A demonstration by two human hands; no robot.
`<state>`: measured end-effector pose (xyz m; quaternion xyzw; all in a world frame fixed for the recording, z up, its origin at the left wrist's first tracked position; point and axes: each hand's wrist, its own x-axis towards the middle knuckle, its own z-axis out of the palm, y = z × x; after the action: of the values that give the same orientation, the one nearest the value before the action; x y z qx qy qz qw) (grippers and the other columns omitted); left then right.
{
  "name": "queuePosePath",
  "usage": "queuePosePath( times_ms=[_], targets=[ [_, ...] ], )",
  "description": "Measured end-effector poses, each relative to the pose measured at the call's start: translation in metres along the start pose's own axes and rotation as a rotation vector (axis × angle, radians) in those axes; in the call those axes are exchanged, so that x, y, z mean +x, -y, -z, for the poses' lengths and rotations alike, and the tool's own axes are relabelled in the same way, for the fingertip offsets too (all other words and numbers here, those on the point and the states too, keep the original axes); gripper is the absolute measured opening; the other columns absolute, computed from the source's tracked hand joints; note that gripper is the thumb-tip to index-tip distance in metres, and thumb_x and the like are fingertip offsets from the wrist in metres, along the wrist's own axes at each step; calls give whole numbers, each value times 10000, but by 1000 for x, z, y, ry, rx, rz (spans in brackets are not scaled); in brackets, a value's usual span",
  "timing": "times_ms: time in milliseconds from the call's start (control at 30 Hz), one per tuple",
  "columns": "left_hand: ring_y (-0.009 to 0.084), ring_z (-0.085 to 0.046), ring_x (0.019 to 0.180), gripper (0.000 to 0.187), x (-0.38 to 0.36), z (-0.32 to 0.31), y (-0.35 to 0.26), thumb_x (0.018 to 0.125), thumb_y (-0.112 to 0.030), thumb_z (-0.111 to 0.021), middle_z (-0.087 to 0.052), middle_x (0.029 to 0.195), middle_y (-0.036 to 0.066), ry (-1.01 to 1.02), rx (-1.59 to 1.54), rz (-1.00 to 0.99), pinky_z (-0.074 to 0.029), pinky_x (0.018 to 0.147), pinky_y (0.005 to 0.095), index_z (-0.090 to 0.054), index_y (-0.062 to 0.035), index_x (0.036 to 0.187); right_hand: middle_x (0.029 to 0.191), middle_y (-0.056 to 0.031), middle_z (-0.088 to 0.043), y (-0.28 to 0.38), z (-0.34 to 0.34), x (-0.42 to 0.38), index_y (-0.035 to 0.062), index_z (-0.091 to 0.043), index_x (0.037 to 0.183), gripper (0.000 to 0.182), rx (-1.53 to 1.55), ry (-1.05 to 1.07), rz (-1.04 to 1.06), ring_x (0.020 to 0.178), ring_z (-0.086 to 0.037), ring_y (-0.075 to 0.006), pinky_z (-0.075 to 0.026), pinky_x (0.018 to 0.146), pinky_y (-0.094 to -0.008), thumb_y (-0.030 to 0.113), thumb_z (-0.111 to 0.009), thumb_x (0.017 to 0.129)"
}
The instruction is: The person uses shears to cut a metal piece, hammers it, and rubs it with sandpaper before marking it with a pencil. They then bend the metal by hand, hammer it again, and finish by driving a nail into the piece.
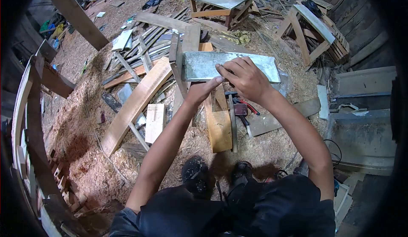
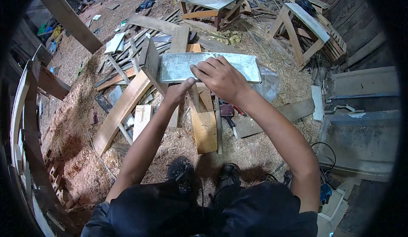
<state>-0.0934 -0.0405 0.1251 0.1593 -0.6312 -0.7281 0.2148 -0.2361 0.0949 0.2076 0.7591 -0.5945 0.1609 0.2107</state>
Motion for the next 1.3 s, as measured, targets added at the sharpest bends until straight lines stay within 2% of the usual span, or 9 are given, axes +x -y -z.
queuePosePath(
  times_ms=[233, 433, 633, 700, 767, 833, 1067, 1200, 1300],
  targets=[
    [218, -560, 1158, 640, 2, -8, -6, 840, -335, -782, -610, 1265, 118, 129, -31, -67, -434, 1025, 354, -555, 26, 1317, 1072, -55, -623, -4, 10, -5, 25, -633, 1222, 390, -51, 9, 4, 1044, -587, -203, -461, 908, -362, 97, -608, 840],
    [186, -565, 1084, 658, -6, -12, -11, 795, -293, -828, -608, 1222, 103, 87, 105, 111, -453, 968, 346, -561, 35, 1300, 1063, -54, -624, -5, 10, -7, 19, -633, 1226, 393, -46, 2, -4, 1026, -590, -199, -461, 896, -360, 93, -607, 841],
    [201, -552, 1154, 651, -2, -2, 18, 875, -372, -742, -625, 1221, 112, 15, 40, 4, -424, 1033, 351, -529, 33, 1338, 1022, -75, -606, -6, 6, -6, 17, -630, 1258, 449, 6, -15, 1, 998, -583, -241, -461, 886, -386, 51, -653, 811],
    [207, -553, 1154, 577, 9, -11, 24, 924, -360, -677, -626, 1212, 101, -60, -241, -162, -413, 1035, 350, -533, 29, 1325, 1024, -77, -607, -6, 7, -5, 15, -632, 1252, 449, 11, -12, 4, 997, -585, -245, -461, 886, -388, 46, -654, 804],
    [213, -553, 1157, 505, 14, -13, 29, 964, -336, -615, -624, 1212, 100, -106, -337, -147, -403, 1038, 347, -539, 25, 1309, 1030, -79, -609, -6, 8, -4, 13, -635, 1245, 453, 26, -11, 1, 995, -588, -249, -461, 886, -392, 40, -655, 793],
    [220, -554, 1161, 435, 13, -11, 23, 996, -298, -558, -620, 1221, 109, -125, -245, 50, -392, 1043, 342, -547, 20, 1292, 1039, -72, -616, -6, 10, -4, 14, -639, 1220, 421, 23, -3, -7, 1007, -591, -227, -461, 880, -371, 76, -648, 804],
    [222, -560, 1142, 410, 15, -18, 35, 1023, -284, -429, -619, 1214, 179, -82, 36, -59, -392, 1039, 355, -580, 53, 1201, 1024, -138, -625, -4, 29, -1, -17, -641, 1213, 371, 309, -51, -126, 958, -620, -261, -483, 848, -361, 31, -611, 847],
    [236, -567, 1129, 433, 7, -30, -4, 1027, -300, -396, -621, 1206, 181, -92, -58, 66, -401, 1028, 362, -575, 58, 1190, 985, -101, -605, 1, 21, 7, -33, -653, 1201, 290, 517, -234, -468, 806, -624, -149, -514, 711, -267, -31, -564, 926],
    [240, -566, 1131, 438, 12, -28, 7, 1026, -304, -392, -621, 1208, 181, -65, -41, 4, -400, 1028, 361, -572, 59, 1193, 942, -83, -603, 5, 21, 15, -43, -657, 1147, 236, 597, -302, -489, 809, -624, -131, -514, 708, -259, -39, -546, 939]
  ],
)
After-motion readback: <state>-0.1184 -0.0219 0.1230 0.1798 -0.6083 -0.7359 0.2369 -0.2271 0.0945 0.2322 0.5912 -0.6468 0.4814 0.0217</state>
